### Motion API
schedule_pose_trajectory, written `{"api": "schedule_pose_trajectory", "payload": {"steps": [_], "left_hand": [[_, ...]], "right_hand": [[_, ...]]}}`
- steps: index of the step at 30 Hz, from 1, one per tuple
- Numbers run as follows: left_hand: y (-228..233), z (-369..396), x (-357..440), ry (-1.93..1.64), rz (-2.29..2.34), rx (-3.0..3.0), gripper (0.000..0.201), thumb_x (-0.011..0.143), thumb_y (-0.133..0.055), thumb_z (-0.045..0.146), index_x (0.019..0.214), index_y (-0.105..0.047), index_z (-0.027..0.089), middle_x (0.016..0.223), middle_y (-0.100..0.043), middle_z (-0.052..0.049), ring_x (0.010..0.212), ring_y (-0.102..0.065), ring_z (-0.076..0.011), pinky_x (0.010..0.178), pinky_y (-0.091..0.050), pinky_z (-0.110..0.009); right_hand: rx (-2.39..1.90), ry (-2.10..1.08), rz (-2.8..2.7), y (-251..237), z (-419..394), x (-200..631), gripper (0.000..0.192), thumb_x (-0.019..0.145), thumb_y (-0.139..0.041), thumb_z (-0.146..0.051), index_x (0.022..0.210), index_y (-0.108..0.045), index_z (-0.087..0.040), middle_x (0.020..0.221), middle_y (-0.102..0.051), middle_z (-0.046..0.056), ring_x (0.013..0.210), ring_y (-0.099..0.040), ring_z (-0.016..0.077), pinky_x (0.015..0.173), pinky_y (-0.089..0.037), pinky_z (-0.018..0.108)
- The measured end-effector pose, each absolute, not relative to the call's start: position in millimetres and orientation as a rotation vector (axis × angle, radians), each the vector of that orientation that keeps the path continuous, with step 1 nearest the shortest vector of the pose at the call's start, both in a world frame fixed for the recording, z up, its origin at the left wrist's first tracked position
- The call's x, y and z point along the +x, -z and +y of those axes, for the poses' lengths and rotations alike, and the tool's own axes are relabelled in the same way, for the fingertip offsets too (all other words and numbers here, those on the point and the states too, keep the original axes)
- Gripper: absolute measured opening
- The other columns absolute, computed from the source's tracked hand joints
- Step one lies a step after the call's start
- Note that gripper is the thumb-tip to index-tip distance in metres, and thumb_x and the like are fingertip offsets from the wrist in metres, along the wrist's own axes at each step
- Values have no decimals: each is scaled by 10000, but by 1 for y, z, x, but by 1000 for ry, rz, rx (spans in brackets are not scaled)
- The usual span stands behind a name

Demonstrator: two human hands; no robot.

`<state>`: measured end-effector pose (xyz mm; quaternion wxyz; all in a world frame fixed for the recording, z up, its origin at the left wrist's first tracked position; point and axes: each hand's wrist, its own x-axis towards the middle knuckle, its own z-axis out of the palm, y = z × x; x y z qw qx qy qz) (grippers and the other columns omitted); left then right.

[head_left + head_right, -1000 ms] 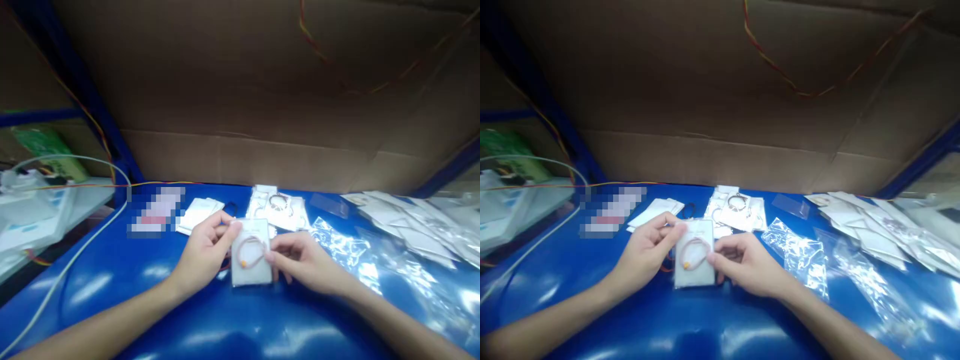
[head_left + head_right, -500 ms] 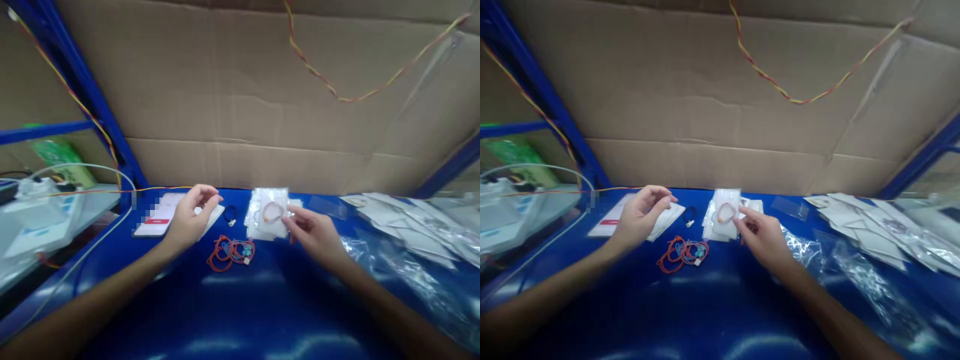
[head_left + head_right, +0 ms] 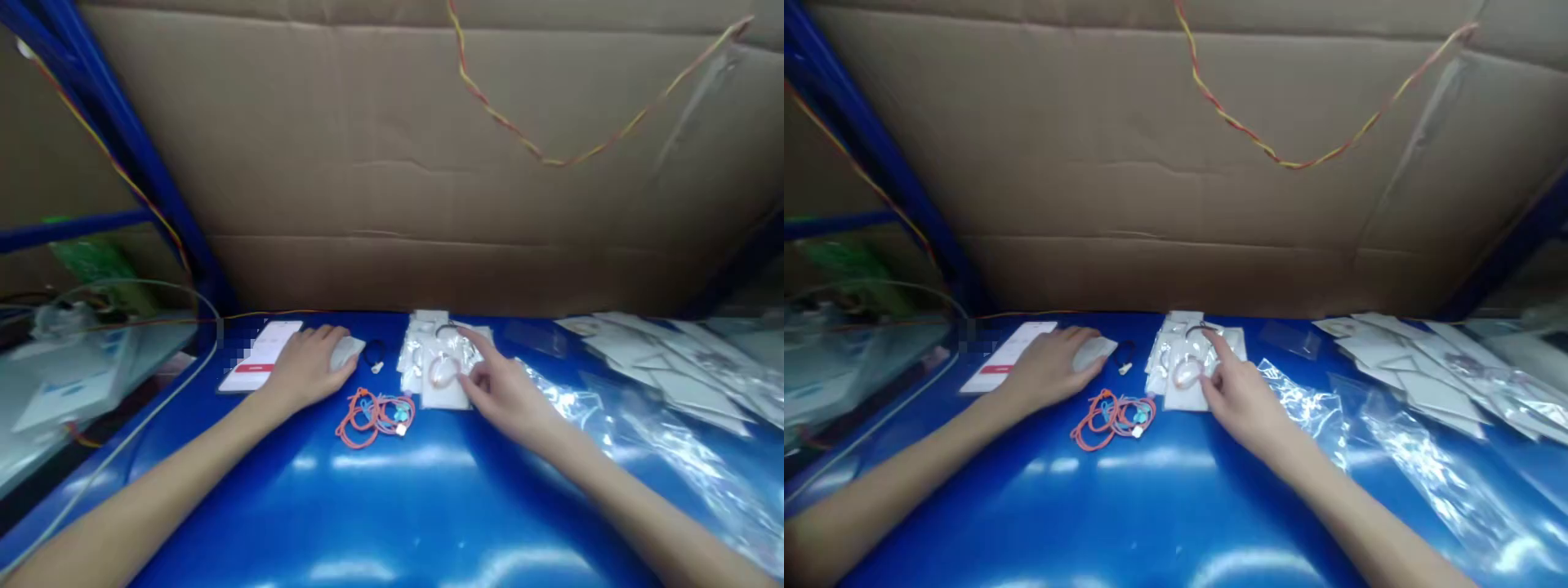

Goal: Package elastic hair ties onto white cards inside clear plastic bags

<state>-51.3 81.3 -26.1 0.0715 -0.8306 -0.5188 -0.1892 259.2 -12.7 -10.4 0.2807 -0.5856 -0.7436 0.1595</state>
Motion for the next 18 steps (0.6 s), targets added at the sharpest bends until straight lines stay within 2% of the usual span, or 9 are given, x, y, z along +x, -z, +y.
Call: {"api": "schedule_pose_trajectory", "payload": {"steps": [3,7,13,15,17,18], "left_hand": [[25,79,-53,448,-1593,-2490,436,904,-555,418,1230,-662,150,1202,-724,-176,1043,-696,-382,935,-498,-500],[23,78,-54,409,-1615,-2482,457,926,-510,372,1318,-606,157,1289,-689,-158,1124,-678,-352,964,-511,-465],[32,82,-57,547,-1677,-2517,508,919,-514,419,1338,-592,144,1321,-653,-185,1202,-626,-389,1019,-499,-528],[35,83,-58,574,-1675,-2525,503,947,-477,418,1343,-590,128,1313,-651,-192,1212,-619,-382,1036,-490,-526],[37,84,-59,596,-1669,-2538,499,962,-452,397,1361,-577,124,1323,-642,-187,1231,-610,-365,1060,-479,-512],[38,85,-60,604,-1668,-2543,500,960,-454,390,1367,-571,124,1329,-637,-185,1237,-606,-361,1068,-476,-509]], "right_hand": [[-1687,-324,-2063,11,-14,257,622,949,-504,-245,1554,-375,-182,686,-692,0,627,-645,225,585,-372,300],[-1700,-208,-2087,13,-15,252,510,943,-538,-291,1446,-502,-217,655,-673,-16,581,-624,206,558,-314,284],[-1827,23,-1993,-9,-15,262,247,969,-534,-403,1062,-707,-254,653,-685,-1,589,-629,193,562,-303,279],[-1964,145,-1945,-18,-12,278,241,967,-524,-392,965,-723,-257,737,-731,19,678,-673,218,566,-316,288],[-2052,234,-1965,-22,-8,298,290,935,-565,-450,1017,-735,-231,932,-780,72,816,-714,264,599,-374,307],[-2112,241,-1966,-22,-5,307,374,917,-581,-506,1081,-737,-208,1052,-781,110,902,-721,295,636,-416,323]]}}
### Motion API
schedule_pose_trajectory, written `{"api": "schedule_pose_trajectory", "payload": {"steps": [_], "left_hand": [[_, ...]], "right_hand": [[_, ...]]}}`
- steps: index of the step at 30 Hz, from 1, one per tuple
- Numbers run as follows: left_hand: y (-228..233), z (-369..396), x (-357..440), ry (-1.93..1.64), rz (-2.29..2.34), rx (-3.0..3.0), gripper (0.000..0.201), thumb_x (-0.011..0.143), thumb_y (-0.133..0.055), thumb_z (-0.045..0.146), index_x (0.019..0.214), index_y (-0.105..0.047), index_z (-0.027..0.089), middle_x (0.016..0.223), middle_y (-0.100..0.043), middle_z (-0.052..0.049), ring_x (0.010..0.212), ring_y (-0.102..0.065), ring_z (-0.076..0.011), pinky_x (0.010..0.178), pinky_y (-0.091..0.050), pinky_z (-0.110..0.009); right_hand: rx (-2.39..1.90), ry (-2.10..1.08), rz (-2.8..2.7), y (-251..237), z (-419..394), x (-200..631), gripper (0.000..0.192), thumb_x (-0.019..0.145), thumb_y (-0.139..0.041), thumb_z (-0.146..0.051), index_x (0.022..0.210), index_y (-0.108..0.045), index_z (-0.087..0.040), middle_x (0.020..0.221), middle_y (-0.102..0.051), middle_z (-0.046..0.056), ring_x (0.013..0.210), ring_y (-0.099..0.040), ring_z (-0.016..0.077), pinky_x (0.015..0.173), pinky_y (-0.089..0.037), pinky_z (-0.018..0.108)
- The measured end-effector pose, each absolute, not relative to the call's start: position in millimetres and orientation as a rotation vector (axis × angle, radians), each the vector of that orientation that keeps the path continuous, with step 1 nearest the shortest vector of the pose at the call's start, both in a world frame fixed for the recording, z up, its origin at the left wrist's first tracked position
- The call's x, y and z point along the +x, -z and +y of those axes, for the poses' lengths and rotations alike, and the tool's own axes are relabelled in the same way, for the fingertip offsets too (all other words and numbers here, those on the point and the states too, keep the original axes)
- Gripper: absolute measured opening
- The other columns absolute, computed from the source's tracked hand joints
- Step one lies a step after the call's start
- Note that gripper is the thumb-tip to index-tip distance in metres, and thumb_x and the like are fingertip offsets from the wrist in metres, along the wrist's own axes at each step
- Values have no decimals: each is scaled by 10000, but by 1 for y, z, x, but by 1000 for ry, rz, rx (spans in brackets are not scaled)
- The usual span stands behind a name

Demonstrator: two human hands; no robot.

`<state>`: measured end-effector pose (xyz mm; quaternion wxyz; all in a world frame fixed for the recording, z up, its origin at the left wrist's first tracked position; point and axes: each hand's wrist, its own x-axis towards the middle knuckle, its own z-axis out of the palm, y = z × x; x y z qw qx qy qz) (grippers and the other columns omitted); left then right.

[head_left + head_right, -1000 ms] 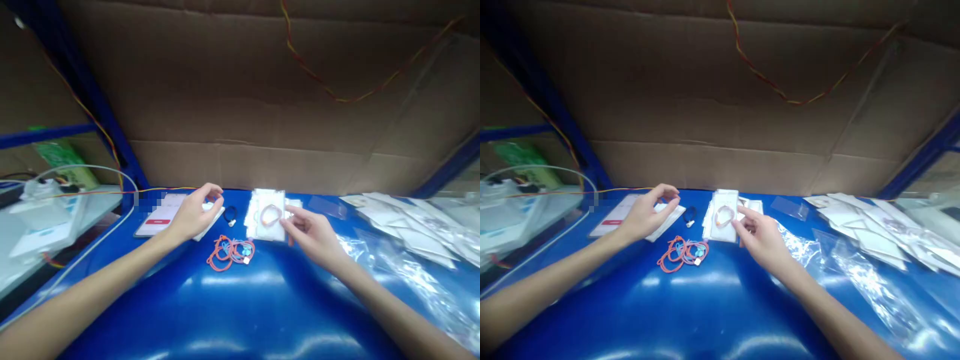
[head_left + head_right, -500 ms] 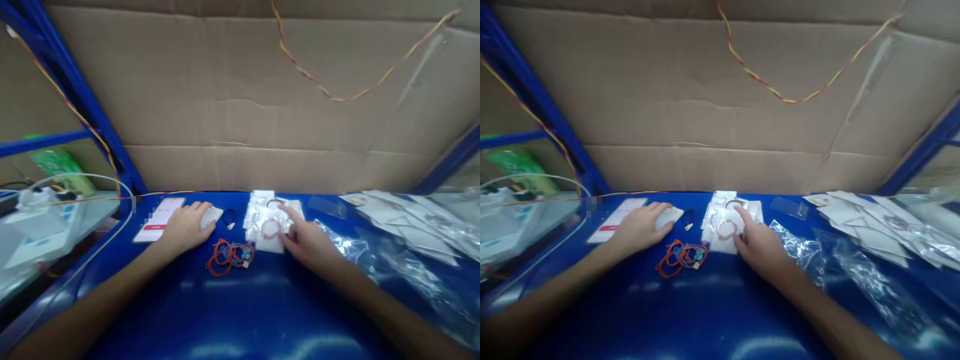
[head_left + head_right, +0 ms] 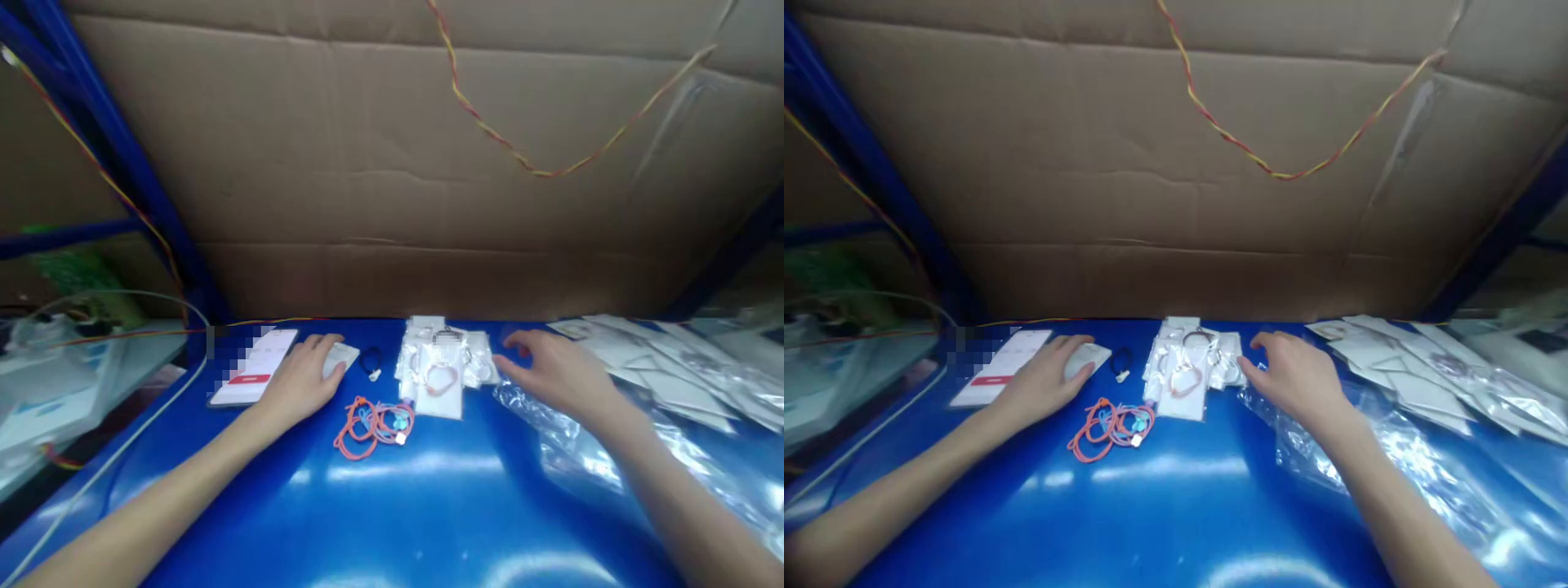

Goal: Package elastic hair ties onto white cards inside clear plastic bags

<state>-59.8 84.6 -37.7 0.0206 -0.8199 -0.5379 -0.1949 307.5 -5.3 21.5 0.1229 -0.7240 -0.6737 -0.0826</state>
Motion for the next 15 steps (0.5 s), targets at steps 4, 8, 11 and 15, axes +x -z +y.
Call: {"api": "schedule_pose_trajectory", "payload": {"steps": [4,8,11,15], "left_hand": [[37,85,-60,638,-1678,-2544,521,921,-509,387,1373,-562,132,1347,-621,-179,1252,-598,-361,1086,-468,-501],[32,84,-60,668,-1707,-2537,519,902,-533,398,1364,-562,164,1351,-631,-158,1245,-615,-354,1070,-484,-474],[29,82,-59,671,-1748,-2526,527,890,-547,413,1350,-571,156,1346,-642,-159,1207,-638,-362,1046,-499,-485],[25,78,-57,729,-1728,-2523,491,883,-559,426,1299,-600,168,1314,-671,-145,1203,-645,-354,1041,-506,-484]], "right_hand": [[-2310,-11,-2068,-12,3,334,573,736,-699,-719,967,-784,-201,1002,-792,143,899,-729,356,650,-465,366],[-2275,-113,-2069,-7,8,339,463,700,-760,-649,894,-786,-230,878,-792,95,807,-725,307,625,-457,345],[-2220,-118,-2065,-13,10,340,317,787,-713,-532,859,-770,-229,874,-782,79,794,-715,270,621,-449,319],[-2097,-164,-2119,-19,10,346,225,861,-625,-405,820,-757,-228,845,-772,53,757,-708,223,636,-460,294]]}}
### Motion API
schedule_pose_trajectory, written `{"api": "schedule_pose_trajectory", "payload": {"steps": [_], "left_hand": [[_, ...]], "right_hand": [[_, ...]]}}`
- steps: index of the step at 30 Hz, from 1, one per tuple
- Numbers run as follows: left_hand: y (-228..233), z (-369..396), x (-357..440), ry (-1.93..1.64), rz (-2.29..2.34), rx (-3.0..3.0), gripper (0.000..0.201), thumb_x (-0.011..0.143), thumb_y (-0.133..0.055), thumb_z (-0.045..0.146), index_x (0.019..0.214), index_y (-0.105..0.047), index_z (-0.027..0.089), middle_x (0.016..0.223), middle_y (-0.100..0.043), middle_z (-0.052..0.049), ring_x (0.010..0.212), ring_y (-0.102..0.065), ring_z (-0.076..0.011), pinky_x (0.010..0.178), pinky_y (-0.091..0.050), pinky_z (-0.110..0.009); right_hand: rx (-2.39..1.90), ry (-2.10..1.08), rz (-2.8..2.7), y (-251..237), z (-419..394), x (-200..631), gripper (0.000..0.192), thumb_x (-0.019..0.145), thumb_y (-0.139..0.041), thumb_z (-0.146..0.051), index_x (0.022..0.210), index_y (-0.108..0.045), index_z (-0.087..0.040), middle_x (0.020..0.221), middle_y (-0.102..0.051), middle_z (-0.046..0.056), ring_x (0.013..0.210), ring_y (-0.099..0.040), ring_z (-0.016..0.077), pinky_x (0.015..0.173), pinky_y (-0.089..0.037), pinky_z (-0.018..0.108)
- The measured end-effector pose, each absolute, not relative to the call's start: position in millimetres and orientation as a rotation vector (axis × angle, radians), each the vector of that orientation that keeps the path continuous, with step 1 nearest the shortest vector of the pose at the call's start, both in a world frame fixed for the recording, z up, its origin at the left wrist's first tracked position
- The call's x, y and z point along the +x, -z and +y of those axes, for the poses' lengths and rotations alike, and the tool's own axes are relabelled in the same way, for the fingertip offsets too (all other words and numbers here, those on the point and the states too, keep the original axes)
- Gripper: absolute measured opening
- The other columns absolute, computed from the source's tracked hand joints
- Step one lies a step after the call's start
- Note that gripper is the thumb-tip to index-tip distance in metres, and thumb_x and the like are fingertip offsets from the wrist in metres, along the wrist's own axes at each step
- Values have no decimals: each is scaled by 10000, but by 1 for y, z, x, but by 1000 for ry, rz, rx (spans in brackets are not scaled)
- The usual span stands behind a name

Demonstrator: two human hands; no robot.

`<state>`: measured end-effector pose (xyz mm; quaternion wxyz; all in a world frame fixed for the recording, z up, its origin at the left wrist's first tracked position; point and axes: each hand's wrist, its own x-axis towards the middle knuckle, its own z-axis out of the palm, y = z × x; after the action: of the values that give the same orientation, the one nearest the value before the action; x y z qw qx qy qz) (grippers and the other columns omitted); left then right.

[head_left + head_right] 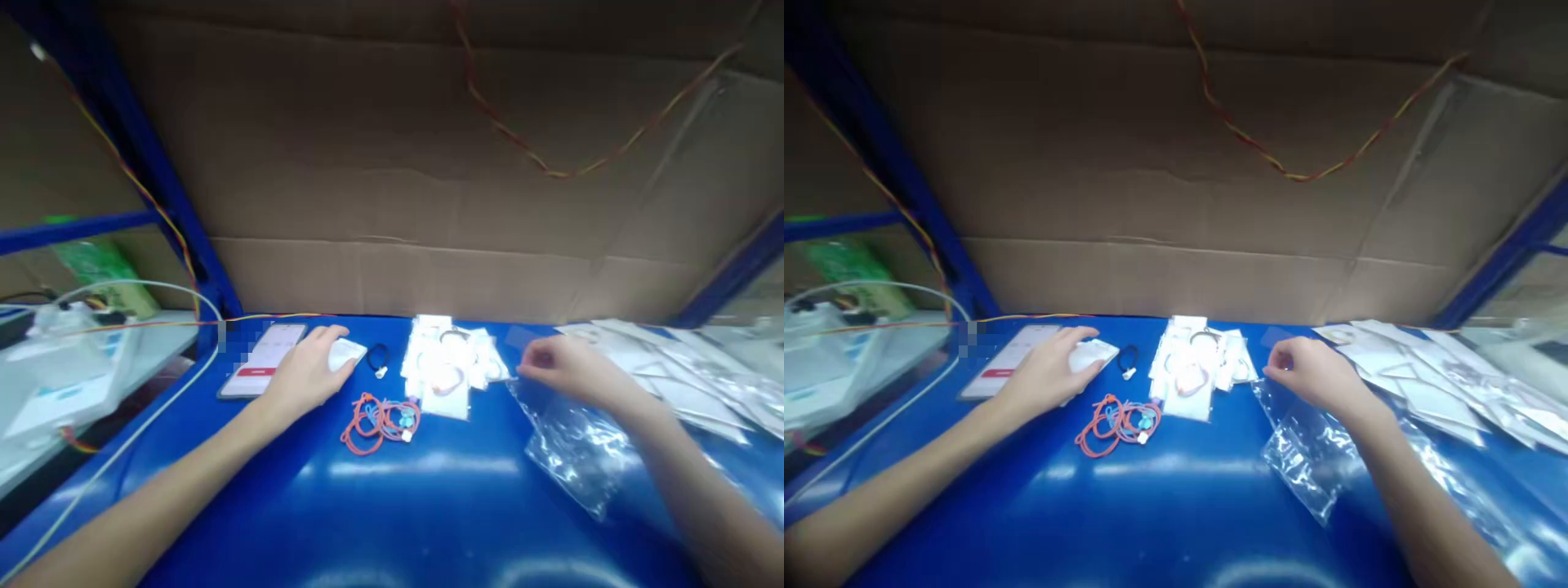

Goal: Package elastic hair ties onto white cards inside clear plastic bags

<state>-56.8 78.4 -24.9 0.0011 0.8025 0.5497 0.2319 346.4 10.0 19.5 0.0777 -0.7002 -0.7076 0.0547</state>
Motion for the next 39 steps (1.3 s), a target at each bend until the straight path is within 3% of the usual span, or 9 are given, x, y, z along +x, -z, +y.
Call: {"api": "schedule_pose_trajectory", "payload": {"steps": [2,4,6,11,15,21,30,39], "left_hand": [[24,77,-56,-754,1714,2522,480,891,-560,427,1294,-604,169,1316,-674,-143,1214,-642,-351,1041,-509,-482],[22,75,-55,-794,1704,2524,482,906,-563,432,1301,-601,158,1322,-671,-151,1214,-644,-351,1041,-512,-483],[21,74,-54,-852,1678,2534,481,926,-562,434,1314,-596,152,1340,-660,-155,1226,-639,-345,1058,-504,-480],[19,71,-51,-968,1614,2558,427,944,-574,438,1297,-597,198,1334,-663,-112,1241,-632,-307,1074,-499,-436],[19,69,-49,-1038,1528,2593,380,961,-572,422,1263,-610,195,1297,-676,-105,1211,-645,-297,1073,-494,-422],[25,69,-48,-991,1474,2601,361,962,-573,442,1252,-607,231,1318,-673,-82,1201,-656,-284,1058,-507,-410],[25,67,-48,-949,1440,2595,366,960,-567,435,1244,-613,209,1293,-684,-98,1175,-672,-297,1025,-532,-428],[25,68,-48,-962,1434,2586,361,943,-575,448,1229,-631,235,1280,-699,-93,1172,-679,-302,1028,-536,-424]], "right_hand": [[-2041,-207,-2118,-18,9,351,293,824,-679,-482,942,-766,-227,909,-778,63,782,-716,238,655,-486,303],[-2049,-264,-2089,-14,7,357,497,719,-774,-557,1088,-750,-225,959,-780,82,784,-722,264,646,-504,323],[-2085,-333,-2072,-9,6,362,602,650,-829,-520,1163,-730,-223,906,-780,78,729,-718,269,602,-497,330],[-2070,-443,-2071,-8,11,369,378,676,-723,-260,1045,-766,-191,694,-744,16,625,-692,230,553,-468,303],[-1947,-474,-2070,-24,12,371,210,732,-674,-293,864,-807,-197,739,-785,41,683,-713,246,630,-516,329],[-1753,-585,-1893,-43,2,370,262,822,-631,-416,822,-756,-186,845,-797,72,763,-715,235,687,-544,319],[-1700,-527,-1533,-43,3,373,187,772,-664,-407,767,-589,-236,614,-713,25,547,-668,210,537,-513,309],[-1580,-180,-1436,-52,-3,383,243,708,-769,-418,792,-621,-244,788,-742,36,755,-713,242,705,-537,337]]}}
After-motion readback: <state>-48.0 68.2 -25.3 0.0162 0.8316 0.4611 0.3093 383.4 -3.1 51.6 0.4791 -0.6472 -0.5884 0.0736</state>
